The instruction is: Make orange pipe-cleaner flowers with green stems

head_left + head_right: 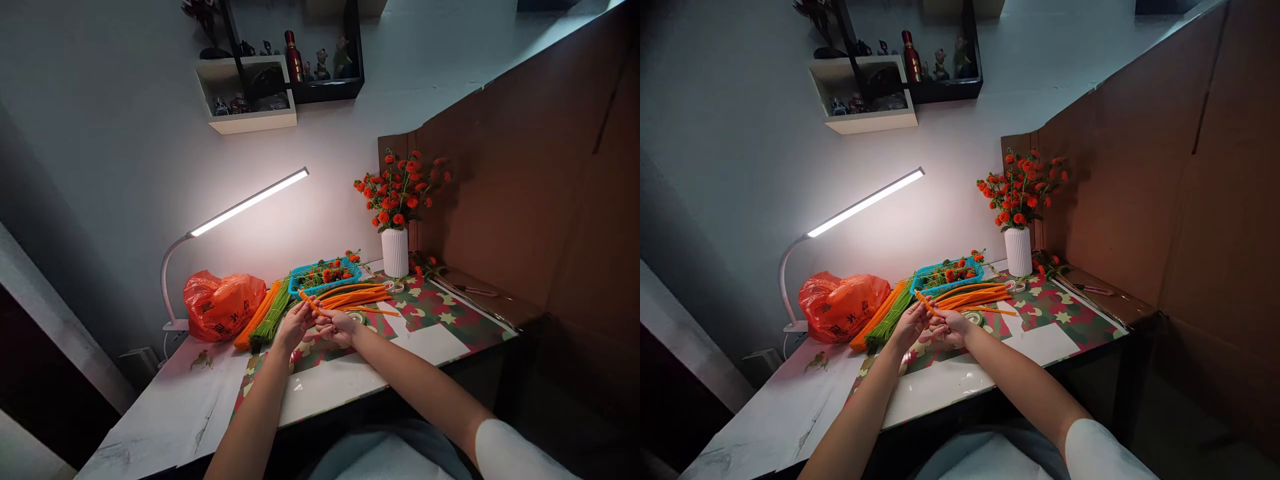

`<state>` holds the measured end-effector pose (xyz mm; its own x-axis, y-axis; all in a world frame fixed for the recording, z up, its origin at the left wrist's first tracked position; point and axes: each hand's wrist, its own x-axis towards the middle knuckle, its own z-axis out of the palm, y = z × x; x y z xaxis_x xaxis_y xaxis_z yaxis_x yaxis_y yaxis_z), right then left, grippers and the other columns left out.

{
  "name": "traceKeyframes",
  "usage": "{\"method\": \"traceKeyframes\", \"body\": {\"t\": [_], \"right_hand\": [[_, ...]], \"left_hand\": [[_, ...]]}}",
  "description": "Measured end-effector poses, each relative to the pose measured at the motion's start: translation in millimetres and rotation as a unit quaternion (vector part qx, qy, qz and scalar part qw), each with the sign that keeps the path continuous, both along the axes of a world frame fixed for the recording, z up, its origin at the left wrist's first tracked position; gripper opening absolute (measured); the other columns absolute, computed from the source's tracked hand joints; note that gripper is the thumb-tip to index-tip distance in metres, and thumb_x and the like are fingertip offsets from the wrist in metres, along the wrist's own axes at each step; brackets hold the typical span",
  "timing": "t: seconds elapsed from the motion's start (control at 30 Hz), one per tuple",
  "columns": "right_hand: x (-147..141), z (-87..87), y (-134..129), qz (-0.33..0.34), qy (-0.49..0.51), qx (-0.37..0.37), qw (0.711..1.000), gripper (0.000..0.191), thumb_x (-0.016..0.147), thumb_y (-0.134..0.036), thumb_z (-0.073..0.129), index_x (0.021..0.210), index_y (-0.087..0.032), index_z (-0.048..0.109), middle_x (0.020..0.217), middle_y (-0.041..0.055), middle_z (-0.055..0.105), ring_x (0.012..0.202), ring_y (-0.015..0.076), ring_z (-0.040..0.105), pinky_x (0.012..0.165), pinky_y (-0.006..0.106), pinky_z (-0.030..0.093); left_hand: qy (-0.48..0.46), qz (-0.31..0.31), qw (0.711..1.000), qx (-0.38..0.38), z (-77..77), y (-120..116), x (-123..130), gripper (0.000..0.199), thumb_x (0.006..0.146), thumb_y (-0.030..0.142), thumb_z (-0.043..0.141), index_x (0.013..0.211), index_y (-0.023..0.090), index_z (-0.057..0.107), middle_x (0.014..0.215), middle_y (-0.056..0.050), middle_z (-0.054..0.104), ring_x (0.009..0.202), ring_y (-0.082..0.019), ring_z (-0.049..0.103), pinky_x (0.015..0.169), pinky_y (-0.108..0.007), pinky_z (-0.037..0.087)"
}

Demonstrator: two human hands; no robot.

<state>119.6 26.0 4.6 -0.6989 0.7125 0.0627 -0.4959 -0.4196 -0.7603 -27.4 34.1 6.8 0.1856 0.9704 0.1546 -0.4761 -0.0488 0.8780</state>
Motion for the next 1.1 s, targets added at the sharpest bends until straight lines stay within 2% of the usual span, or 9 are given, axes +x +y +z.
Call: {"method": "traceKeyframes", "body": {"t": [0.2,0.27,0.33,0.43,0.5,0.6,0.9,1.0,1.1], "right_hand": [[-15,-9.2,-2,-0.167,-0.140,0.108,0.970,0.033,0.086,-0.047,0.053,0.071,-0.019,0.044,0.048,-0.0105,0.027,0.041,0.0059,0.020,0.042,0.018,0.025],[-18,-12.0,-3,-0.265,-0.233,0.212,0.911,0.033,0.088,-0.045,0.049,0.067,-0.019,0.045,0.050,-0.0069,0.036,0.045,0.0083,0.031,0.046,0.020,0.028],[-18,-14.1,-4,-0.348,-0.331,0.317,0.818,0.031,0.092,-0.037,0.044,0.067,-0.019,0.047,0.058,-0.0015,0.047,0.054,0.0115,0.042,0.052,0.023,0.031],[-19,-16.4,-8,-0.385,-0.458,0.409,0.689,0.024,0.094,-0.027,0.037,0.077,-0.019,0.052,0.072,0.0055,0.059,0.068,0.0164,0.052,0.061,0.026,0.033],[-20,-17.7,-9,-0.373,-0.510,0.436,0.641,0.022,0.095,-0.025,0.035,0.086,-0.018,0.054,0.079,0.0094,0.062,0.072,0.0201,0.056,0.063,0.028,0.034],[-23,-19.5,-10,-0.358,-0.536,0.464,0.608,0.019,0.095,-0.024,0.036,0.093,-0.017,0.053,0.083,0.0131,0.063,0.077,0.0243,0.059,0.067,0.032,0.036],[-23,-17.7,-16,-0.346,-0.557,0.464,0.596,0.018,0.094,-0.016,0.033,0.094,-0.017,0.051,0.093,0.0139,0.063,0.088,0.0242,0.058,0.073,0.031,0.037],[-20,-12.4,-18,-0.370,-0.502,0.410,0.665,0.014,0.093,-0.020,0.038,0.085,-0.018,0.050,0.075,0.0053,0.058,0.072,0.0181,0.054,0.065,0.027,0.034],[-16,-4.8,-18,-0.322,-0.357,0.282,0.831,0.022,0.092,-0.021,0.037,0.071,-0.019,0.041,0.061,-0.0031,0.043,0.053,0.0099,0.038,0.052,0.022,0.027]], "left_hand": [[0.055,0.118,0.991,0.021,-1.3,-5,9,0.047,0.052,0.042,0.084,0.084,0.010,0.069,0.071,-0.005,0.070,0.062,-0.014,0.065,0.060,-0.025,0.052],[0.070,0.147,0.986,0.034,-2.3,-6,13,0.051,0.048,0.046,0.083,0.080,0.010,0.069,0.067,-0.004,0.070,0.060,-0.016,0.065,0.059,-0.026,0.052],[0.078,0.173,0.981,0.046,-2.8,-7,16,0.049,0.047,0.048,0.083,0.075,0.011,0.068,0.065,-0.004,0.069,0.059,-0.015,0.064,0.059,-0.027,0.052],[0.085,0.207,0.973,0.056,-2.8,-9,18,0.043,0.048,0.047,0.082,0.066,0.012,0.065,0.061,-0.002,0.067,0.057,-0.014,0.062,0.059,-0.026,0.051],[0.082,0.225,0.970,0.050,-2.5,-10,18,0.043,0.047,0.047,0.082,0.061,0.012,0.063,0.058,0.000,0.064,0.054,-0.012,0.060,0.059,-0.025,0.051],[0.073,0.240,0.968,0.026,-2.4,-10,16,0.043,0.043,0.045,0.084,0.058,0.012,0.061,0.053,0.002,0.060,0.050,-0.010,0.057,0.056,-0.024,0.050],[0.069,0.196,0.978,-0.003,-9.3,-3,10,0.043,0.047,0.044,0.084,0.062,0.011,0.060,0.055,0.001,0.061,0.052,-0.011,0.058,0.059,-0.025,0.050],[0.037,0.137,0.990,0.004,-6.5,-4,9,0.038,0.061,0.040,0.079,0.082,0.012,0.065,0.079,-0.007,0.070,0.073,-0.016,0.066,0.069,-0.026,0.051],[-0.008,0.048,0.999,0.005,-0.7,-7,8,0.032,0.072,0.030,0.072,0.100,0.016,0.063,0.110,-0.013,0.068,0.102,-0.022,0.063,0.080,-0.030,0.050]]}}
